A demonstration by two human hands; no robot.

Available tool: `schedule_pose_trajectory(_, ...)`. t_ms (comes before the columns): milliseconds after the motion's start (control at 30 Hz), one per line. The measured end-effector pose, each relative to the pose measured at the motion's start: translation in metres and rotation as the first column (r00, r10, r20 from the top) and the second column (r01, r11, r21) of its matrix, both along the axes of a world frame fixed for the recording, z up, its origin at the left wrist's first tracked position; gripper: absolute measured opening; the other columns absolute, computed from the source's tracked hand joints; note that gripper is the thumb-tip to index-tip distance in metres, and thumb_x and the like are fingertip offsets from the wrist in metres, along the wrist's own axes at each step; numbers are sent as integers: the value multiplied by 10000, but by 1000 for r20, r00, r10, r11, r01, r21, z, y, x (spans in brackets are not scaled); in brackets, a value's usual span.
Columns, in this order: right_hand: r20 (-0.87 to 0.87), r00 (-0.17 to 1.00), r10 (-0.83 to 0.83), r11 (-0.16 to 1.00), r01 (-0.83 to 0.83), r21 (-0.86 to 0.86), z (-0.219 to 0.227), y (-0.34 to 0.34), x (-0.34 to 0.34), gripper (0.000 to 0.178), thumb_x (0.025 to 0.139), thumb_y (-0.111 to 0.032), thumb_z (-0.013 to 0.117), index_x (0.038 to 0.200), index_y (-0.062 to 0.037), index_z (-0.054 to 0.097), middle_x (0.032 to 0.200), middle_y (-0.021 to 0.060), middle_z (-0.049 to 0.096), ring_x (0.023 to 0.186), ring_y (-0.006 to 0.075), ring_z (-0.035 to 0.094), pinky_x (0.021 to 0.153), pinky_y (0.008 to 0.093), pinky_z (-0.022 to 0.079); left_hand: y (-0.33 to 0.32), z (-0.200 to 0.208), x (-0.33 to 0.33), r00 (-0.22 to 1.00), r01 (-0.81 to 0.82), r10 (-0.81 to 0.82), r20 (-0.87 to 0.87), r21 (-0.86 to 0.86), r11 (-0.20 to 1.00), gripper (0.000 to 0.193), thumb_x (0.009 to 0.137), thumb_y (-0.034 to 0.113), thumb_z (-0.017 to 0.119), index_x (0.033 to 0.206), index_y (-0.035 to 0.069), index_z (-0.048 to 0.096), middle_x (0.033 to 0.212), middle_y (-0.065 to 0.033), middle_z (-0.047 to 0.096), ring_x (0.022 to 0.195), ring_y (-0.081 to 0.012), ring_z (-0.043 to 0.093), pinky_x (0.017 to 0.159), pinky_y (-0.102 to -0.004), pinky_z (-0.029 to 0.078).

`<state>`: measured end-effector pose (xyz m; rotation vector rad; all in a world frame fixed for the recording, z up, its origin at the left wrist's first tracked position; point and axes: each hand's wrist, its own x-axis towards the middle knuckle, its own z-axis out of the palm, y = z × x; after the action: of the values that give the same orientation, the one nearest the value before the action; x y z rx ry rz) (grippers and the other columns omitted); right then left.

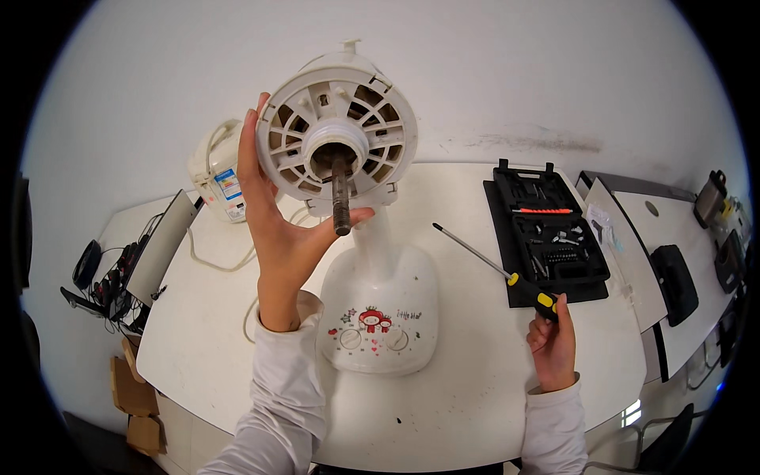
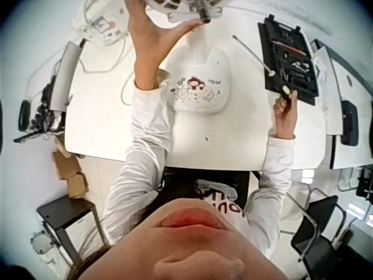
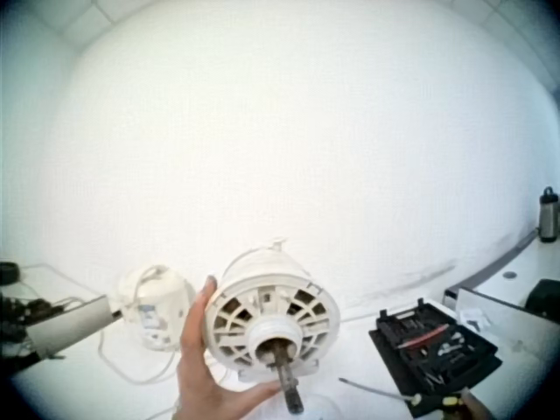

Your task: The person uses a screwdriver to fasten screws into the base of a black appliance and then into the neck of a white electric fan. The person handles screws and a screwdriver throughout the process.

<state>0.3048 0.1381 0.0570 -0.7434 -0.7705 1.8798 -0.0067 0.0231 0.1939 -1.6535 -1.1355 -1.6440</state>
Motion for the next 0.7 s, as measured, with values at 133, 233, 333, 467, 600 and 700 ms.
schedule_pose_trajectory(133, -42, 999, 0, 998, -2, -57, 6, -1, -4, 329, 912, -442, 480, 794, -136, 492, 554, -54, 356, 439, 37, 331, 406, 159, 288, -2, 0, 0, 1000, -26, 26, -1, -4, 1000, 1091, 531, 234, 854, 1388, 27, 212, 1432, -185, 263, 1288, -329, 333, 1026, -403, 352)
schedule_pose_trajectory(233, -166, 986, 12, 993, -30, -111, 7, 1, -2, 378, 913, -450, 473, 742, -114, 448, 554, -49, 358, 443, 33, 346, 403, 150, 317, -4, 1, 0, 999, -44, 44, -5, -7, 999, 1085, 525, 224, 855, 1387, 36, 224, 1431, -178, 270, 1288, -328, 334, 1026, -403, 353)
schedule_pose_trajectory(333, -305, 952, 30, 984, -82, -159, 3, 8, 6, 426, 911, -454, 475, 675, -111, 384, 553, -41, 354, 445, 32, 363, 400, 157, 349, -3, 1, -1, 996, -84, 84, -43, -12, 996, 1115, 505, 267, 862, 1389, 48, 219, 1425, -175, 281, 1264, -318, 364, 1006, -403, 376)
schedule_pose_trajectory(467, -349, 937, 18, 970, -100, -220, 0, 10, 7, 435, 911, -456, 475, 667, -107, 384, 553, -40, 346, 443, 36, 362, 398, 162, 337, -1, 1, -1, 997, -69, 69, -27, -14, 998, 1110, 501, 258, 862, 1387, 49, 227, 1420, -175, 291, 1263, -318, 367, 1010, -401, 372)
schedule_pose_trajectory(600, -379, 924, 46, 968, -135, -213, -1, 11, 8, 439, 910, -459, 475, 665, -108, 378, 553, -41, 345, 443, 37, 362, 400, 166, 324, -2, 1, 0, 1000, -16, 16, 2, 0, 1000, 1078, 512, 205, 856, 1384, 42, 244, 1421, -176, 295, 1285, -327, 342, 1035, -397, 344)
schedule_pose_trajectory(700, -383, 923, 42, 971, -129, -203, -2, 12, 9, 447, 909, -463, 473, 668, -97, 388, 561, -34, 348, 450, 42, 354, 400, 170, 325, -3, 1, 1, 1000, -24, 24, 15, -11, 1000, 1085, 506, 213, 859, 1383, 40, 244, 1419, -177, 298, 1281, -326, 349, 1029, -396, 354)
